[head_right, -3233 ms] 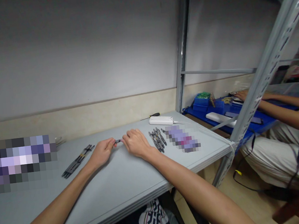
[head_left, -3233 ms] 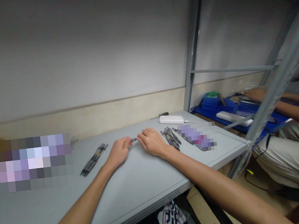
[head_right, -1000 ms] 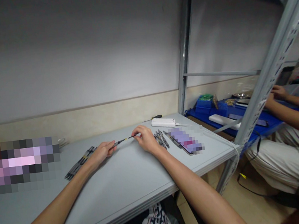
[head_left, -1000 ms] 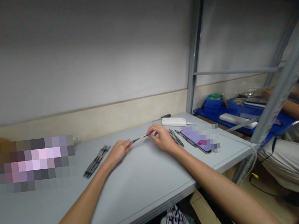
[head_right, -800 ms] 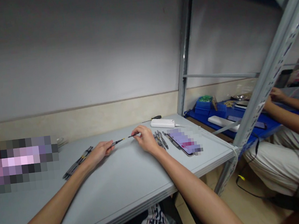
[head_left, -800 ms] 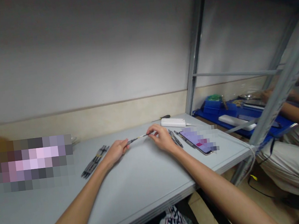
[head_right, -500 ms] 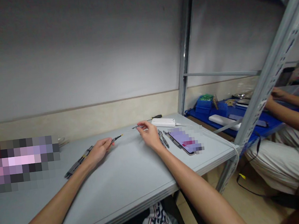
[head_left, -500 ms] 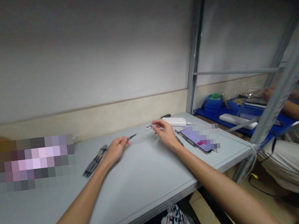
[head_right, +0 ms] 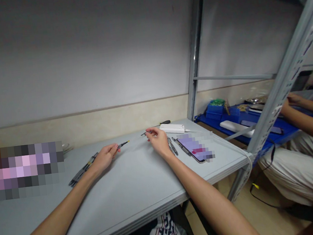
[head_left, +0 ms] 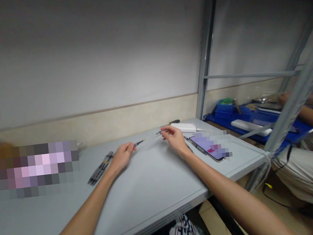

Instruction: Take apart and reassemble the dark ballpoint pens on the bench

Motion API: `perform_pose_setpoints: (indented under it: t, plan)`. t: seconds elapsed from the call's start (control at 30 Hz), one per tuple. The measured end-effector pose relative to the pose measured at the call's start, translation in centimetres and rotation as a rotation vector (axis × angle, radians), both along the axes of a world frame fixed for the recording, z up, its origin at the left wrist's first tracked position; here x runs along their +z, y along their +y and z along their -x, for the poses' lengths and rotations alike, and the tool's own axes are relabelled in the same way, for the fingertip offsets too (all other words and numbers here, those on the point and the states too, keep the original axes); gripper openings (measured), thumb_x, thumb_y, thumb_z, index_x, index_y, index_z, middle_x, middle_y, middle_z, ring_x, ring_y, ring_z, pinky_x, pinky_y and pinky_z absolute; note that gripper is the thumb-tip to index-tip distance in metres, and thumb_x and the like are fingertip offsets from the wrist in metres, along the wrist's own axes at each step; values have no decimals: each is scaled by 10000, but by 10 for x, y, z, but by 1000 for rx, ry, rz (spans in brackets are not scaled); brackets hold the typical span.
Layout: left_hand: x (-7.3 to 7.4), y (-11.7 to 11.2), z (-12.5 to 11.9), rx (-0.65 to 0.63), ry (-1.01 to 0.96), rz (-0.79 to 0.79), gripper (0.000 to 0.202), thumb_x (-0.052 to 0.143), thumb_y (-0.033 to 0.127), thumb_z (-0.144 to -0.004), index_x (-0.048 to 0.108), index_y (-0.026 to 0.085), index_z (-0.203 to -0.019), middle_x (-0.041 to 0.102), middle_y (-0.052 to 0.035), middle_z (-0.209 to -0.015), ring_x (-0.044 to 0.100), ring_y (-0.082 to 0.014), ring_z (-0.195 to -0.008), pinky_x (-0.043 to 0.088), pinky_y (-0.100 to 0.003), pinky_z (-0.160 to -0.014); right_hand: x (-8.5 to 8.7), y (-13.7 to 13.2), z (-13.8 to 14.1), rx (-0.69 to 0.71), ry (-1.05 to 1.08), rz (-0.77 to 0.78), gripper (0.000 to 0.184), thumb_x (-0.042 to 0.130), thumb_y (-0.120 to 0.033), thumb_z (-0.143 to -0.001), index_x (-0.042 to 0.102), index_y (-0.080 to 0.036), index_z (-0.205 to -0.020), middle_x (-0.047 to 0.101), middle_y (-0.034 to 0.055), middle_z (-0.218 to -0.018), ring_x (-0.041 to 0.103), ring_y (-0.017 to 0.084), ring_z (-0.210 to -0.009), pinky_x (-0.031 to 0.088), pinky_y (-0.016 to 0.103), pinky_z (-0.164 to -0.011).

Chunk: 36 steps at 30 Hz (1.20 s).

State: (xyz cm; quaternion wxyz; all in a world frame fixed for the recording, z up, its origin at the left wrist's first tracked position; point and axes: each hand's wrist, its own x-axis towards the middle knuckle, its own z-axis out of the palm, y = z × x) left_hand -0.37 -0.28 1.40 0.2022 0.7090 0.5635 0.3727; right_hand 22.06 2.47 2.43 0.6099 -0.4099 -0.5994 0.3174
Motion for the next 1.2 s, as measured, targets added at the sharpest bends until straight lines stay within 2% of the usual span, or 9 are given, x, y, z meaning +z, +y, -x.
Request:
perform_pose_setpoints:
  t: [0.27, 0.5, 0.67, 0.83, 1.07, 1.2]
  plan:
    - [2, -2, 0, 12, -4, 9, 350, 323, 473, -763, 484, 200, -614, 336, 41, -485, 310, -135, -490, 211, -241, -482, 2, 0, -2, -18, 62, -17, 203, 606, -297, -652, 618, -144, -785, 580, -2, -598, 548, 117, -530, 496, 264, -545]
    - [0, 1, 0, 21, -9, -1, 368, 327, 483, -761, 510, 195, -623, 354, 42, -486, 328, -135, -487, 218, -240, -482, -1, 5, -1, 33, 152, 12, 220, 642, -307, -622, 622, -144, -770, 569, -10, -574, 548, 123, -540, 495, 264, -528]
    - [-4, 5, 3, 75, -79, -29, 380, 324, 481, -770, 533, 186, -652, 325, 50, -473, 321, -131, -469, 218, -238, -469, -2, 10, -5, 103, 461, 152, 154, 668, -237, -618, 618, -150, -734, 583, -7, -615, 549, 97, -553, 504, 245, -560]
    - [-6, 6, 3, 78, -55, -22, 383, 328, 477, -777, 544, 181, -666, 338, 47, -491, 326, -129, -477, 218, -235, -467, 1, 15, -14, 195, 807, 320, 59, 635, -182, -696, 587, -164, -666, 599, 7, -636, 572, 82, -577, 523, 198, -593]
    - [-2, 2, 0, 81, -30, -12, 383, 331, 475, -779, 537, 180, -644, 344, 42, -489, 329, -131, -483, 221, -238, -472, 7, 13, -15, 299, 1026, 479, 177, 549, -197, -816, 573, -164, -644, 585, 0, -585, 559, 54, -517, 502, 113, -494]
    - [-2, 1, -1, 63, -13, -11, 380, 333, 475, -777, 532, 178, -648, 347, 41, -490, 333, -130, -492, 223, -234, -476, 11, 9, -17, 394, 1058, 464, 174, 548, -214, -823, 579, -164, -659, 603, -2, -590, 556, 60, -489, 513, 130, -473]
